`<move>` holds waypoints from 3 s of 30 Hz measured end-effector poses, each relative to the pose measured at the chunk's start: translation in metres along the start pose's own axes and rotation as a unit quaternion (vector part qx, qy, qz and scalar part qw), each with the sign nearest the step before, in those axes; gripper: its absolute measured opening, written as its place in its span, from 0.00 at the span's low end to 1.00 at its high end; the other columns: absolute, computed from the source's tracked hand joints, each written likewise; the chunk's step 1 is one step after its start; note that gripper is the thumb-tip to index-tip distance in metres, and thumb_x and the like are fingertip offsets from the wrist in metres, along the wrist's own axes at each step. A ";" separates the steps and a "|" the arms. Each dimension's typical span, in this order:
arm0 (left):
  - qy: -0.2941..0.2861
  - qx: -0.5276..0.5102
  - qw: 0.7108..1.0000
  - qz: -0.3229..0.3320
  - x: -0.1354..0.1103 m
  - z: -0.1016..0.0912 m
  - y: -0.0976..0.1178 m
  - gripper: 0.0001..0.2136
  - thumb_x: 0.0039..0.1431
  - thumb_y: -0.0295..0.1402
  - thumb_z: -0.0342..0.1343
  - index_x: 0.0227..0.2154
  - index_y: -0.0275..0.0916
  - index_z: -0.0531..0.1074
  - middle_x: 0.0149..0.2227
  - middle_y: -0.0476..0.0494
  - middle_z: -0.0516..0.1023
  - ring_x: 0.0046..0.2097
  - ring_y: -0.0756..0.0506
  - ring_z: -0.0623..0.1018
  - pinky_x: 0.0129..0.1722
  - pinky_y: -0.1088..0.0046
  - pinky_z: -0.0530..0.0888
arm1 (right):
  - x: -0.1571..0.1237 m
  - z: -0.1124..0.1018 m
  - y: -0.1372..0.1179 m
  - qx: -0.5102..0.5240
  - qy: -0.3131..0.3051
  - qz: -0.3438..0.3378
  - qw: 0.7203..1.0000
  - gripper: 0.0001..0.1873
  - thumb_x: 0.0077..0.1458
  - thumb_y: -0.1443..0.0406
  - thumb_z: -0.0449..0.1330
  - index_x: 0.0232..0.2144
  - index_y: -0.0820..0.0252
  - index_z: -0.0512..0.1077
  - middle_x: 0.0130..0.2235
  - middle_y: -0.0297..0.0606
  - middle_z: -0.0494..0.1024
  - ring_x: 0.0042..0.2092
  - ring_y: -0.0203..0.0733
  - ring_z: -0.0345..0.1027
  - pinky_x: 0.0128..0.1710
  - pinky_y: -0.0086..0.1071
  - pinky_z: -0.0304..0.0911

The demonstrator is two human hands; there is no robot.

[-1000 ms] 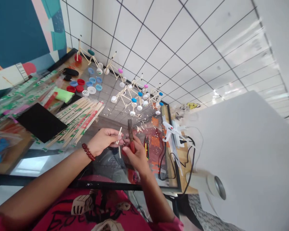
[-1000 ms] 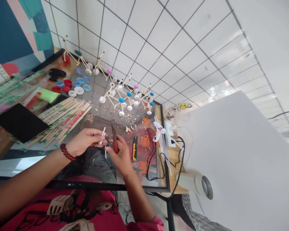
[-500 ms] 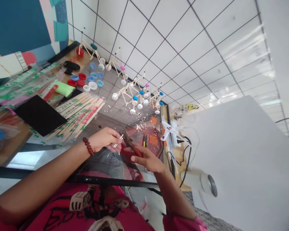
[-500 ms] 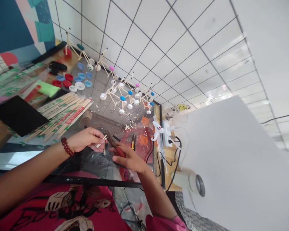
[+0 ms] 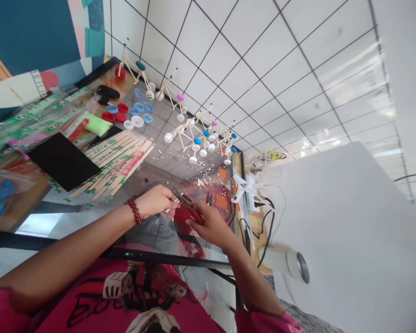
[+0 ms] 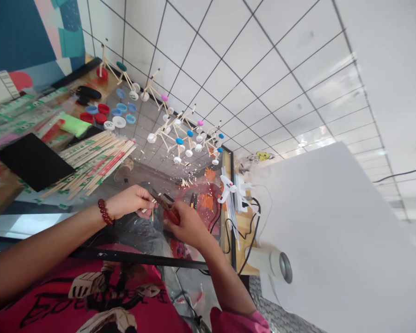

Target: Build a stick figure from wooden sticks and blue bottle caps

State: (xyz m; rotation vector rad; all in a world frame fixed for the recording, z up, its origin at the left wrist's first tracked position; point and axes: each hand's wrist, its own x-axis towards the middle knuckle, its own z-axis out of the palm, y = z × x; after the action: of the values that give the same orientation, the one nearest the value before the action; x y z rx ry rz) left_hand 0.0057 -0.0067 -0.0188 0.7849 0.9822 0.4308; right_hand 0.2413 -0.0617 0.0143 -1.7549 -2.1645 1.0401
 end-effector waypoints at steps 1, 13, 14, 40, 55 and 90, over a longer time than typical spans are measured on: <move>0.002 -0.006 1.000 0.010 0.000 0.001 0.000 0.06 0.46 0.28 0.70 0.20 0.36 0.79 0.20 0.43 0.80 0.24 0.46 0.79 0.31 0.68 0.77 | 0.000 -0.001 0.000 -0.005 0.012 0.024 1.000 0.13 0.57 0.61 0.67 0.43 0.55 0.72 0.36 0.35 0.79 0.36 0.45 0.73 0.40 0.37 0.67; 0.004 0.044 0.996 0.074 -0.002 0.008 -0.005 0.14 0.53 0.27 0.64 0.14 0.40 0.74 0.18 0.46 0.77 0.23 0.47 0.74 0.29 0.72 0.70 | 0.006 -0.015 -0.007 -0.073 -0.087 -0.023 0.993 0.17 0.51 0.71 0.58 0.44 0.54 0.69 0.41 0.36 0.79 0.40 0.45 0.70 0.41 0.35 0.63; 0.004 0.053 0.995 0.079 -0.002 0.008 -0.005 0.14 0.53 0.26 0.63 0.14 0.40 0.74 0.18 0.46 0.77 0.23 0.47 0.73 0.29 0.72 0.70 | 0.006 -0.015 -0.006 -0.067 -0.092 -0.025 0.993 0.17 0.51 0.71 0.58 0.45 0.55 0.68 0.42 0.37 0.79 0.41 0.46 0.71 0.42 0.36 0.64; 0.081 0.105 0.979 0.152 0.016 -0.009 -0.015 0.12 0.55 0.43 0.60 0.23 0.41 0.75 0.17 0.52 0.67 0.22 0.47 0.64 0.26 0.70 0.60 | 0.032 0.012 0.002 -0.108 -0.032 0.005 0.994 0.13 0.52 0.68 0.59 0.41 0.51 0.65 0.27 0.27 0.70 0.29 0.41 0.62 0.31 0.32 0.53; 0.090 -0.035 0.981 0.166 0.010 -0.019 0.002 0.13 0.53 0.42 0.67 0.26 0.37 0.77 0.19 0.54 0.66 0.20 0.52 0.63 0.23 0.75 0.61 | 0.061 0.010 0.006 -0.190 0.046 0.059 0.979 0.19 0.59 0.66 0.62 0.52 0.53 0.70 0.41 0.42 0.82 0.42 0.53 0.78 0.41 0.37 0.65; 0.125 -0.225 0.965 0.053 0.002 -0.009 0.017 0.11 0.37 0.17 0.78 0.23 0.32 0.84 0.26 0.46 0.83 0.25 0.51 0.80 0.25 0.80 0.80 | 0.044 0.059 -0.004 -0.090 0.337 -0.269 0.898 0.03 0.69 0.63 0.69 0.43 0.53 0.81 0.38 0.36 0.85 0.43 0.44 0.78 0.48 0.40 0.67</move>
State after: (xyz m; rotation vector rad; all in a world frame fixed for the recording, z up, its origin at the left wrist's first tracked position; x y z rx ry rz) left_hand -0.0011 0.0095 -0.0099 0.3747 1.0269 0.8283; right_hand 0.1939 -0.0456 -0.0404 -1.1811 -2.0943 0.0688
